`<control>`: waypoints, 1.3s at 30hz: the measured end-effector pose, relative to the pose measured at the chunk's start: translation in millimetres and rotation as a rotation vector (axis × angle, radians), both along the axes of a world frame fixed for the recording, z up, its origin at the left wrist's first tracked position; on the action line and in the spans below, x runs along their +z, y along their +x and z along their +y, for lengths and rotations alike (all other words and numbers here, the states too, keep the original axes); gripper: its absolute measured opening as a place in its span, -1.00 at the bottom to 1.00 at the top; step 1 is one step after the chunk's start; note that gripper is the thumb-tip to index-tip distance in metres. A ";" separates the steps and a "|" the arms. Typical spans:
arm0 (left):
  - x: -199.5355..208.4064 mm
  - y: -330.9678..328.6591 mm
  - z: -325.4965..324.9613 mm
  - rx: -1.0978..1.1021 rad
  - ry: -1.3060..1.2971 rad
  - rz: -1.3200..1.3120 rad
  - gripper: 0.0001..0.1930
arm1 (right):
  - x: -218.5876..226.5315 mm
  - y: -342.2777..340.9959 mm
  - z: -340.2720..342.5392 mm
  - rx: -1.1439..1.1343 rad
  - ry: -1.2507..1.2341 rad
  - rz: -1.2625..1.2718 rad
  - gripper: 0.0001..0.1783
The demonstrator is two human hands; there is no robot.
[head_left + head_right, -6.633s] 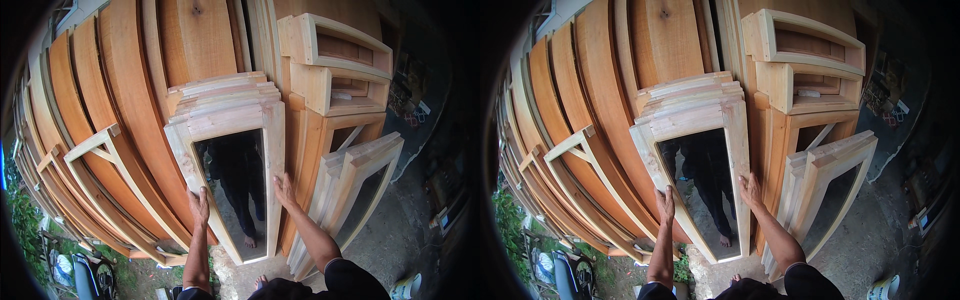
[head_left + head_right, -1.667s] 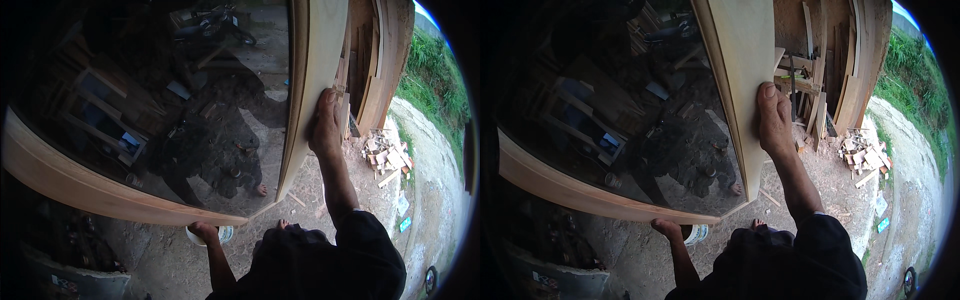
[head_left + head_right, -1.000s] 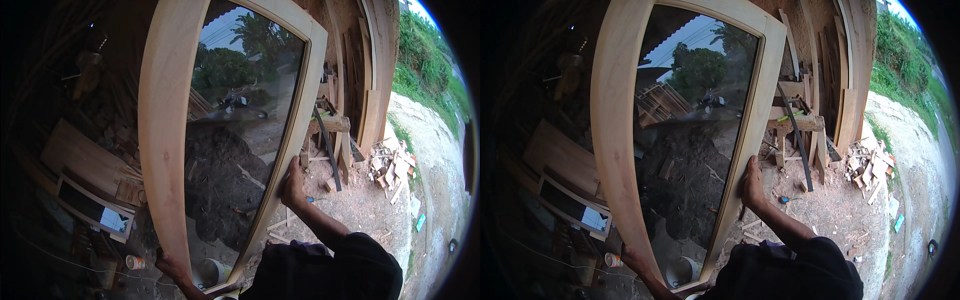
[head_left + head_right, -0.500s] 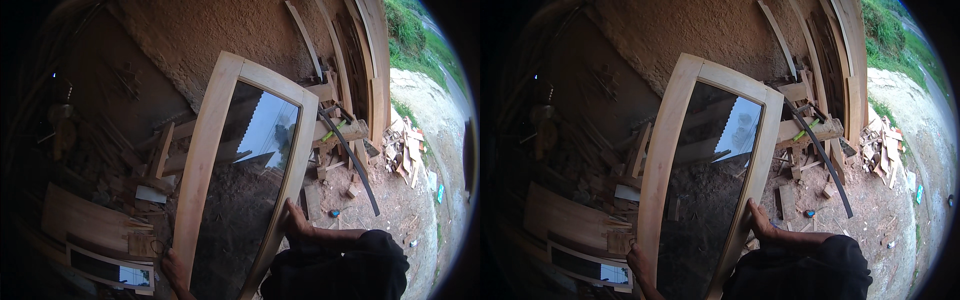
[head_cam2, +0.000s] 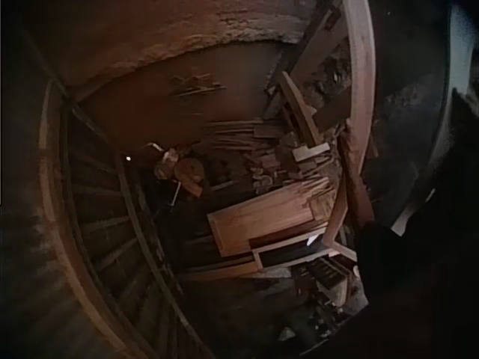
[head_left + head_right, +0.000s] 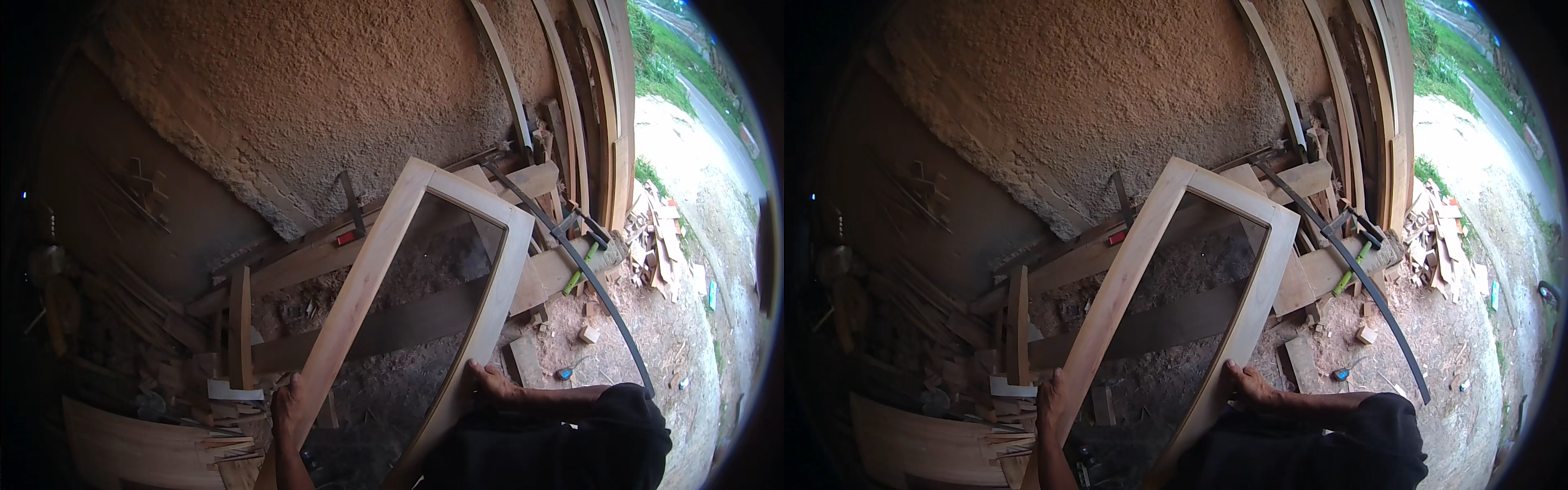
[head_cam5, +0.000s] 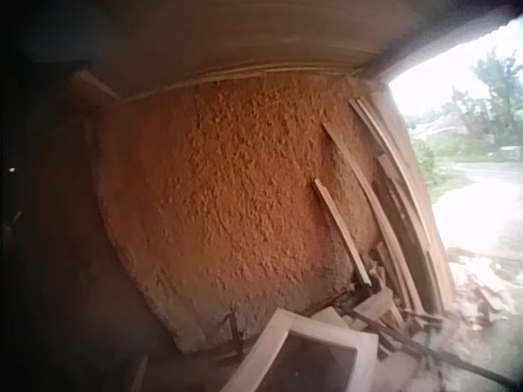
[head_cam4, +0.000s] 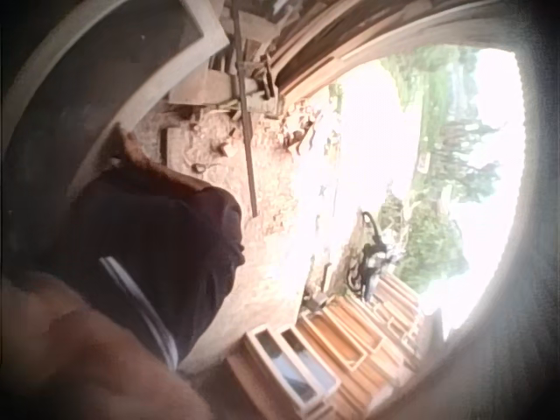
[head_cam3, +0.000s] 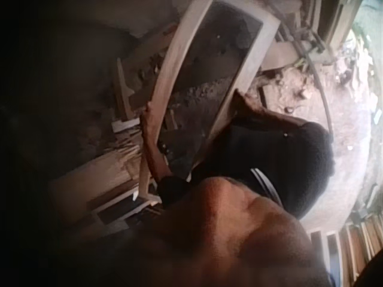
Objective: The person assembles a wooden window frame by hammering nails into joints, measuring with a square, and inserting a glass pane. They repeatedly adjust clamps and reposition the frame to secure the components.
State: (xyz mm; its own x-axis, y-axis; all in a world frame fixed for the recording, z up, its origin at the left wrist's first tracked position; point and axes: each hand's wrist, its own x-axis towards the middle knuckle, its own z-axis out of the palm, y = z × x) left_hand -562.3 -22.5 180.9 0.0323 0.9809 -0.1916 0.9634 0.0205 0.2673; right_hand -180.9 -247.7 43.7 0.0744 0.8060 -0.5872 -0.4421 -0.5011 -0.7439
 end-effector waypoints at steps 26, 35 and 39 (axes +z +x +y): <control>-169.8 180.3 462.5 -0.725 -0.225 0.038 0.07 | -32.9 -74.0 199.0 -0.437 -0.285 0.074 -0.07; -198.4 198.4 477.2 -0.768 -0.474 0.159 0.04 | -97.5 -99.8 200.8 -0.591 -0.276 0.195 -0.07; -202.8 198.6 474.1 -0.772 -0.458 0.150 -0.01 | -89.1 -92.7 199.3 -0.521 -0.316 0.179 -0.08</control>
State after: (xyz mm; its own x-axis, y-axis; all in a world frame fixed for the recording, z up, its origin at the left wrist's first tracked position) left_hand -363.7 451.6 -21.9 0.5921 0.5242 -0.6121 0.7775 -0.5713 0.2628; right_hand -273.6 -48.4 -45.4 0.2890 0.4765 -0.8303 -0.7910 -0.3696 -0.4875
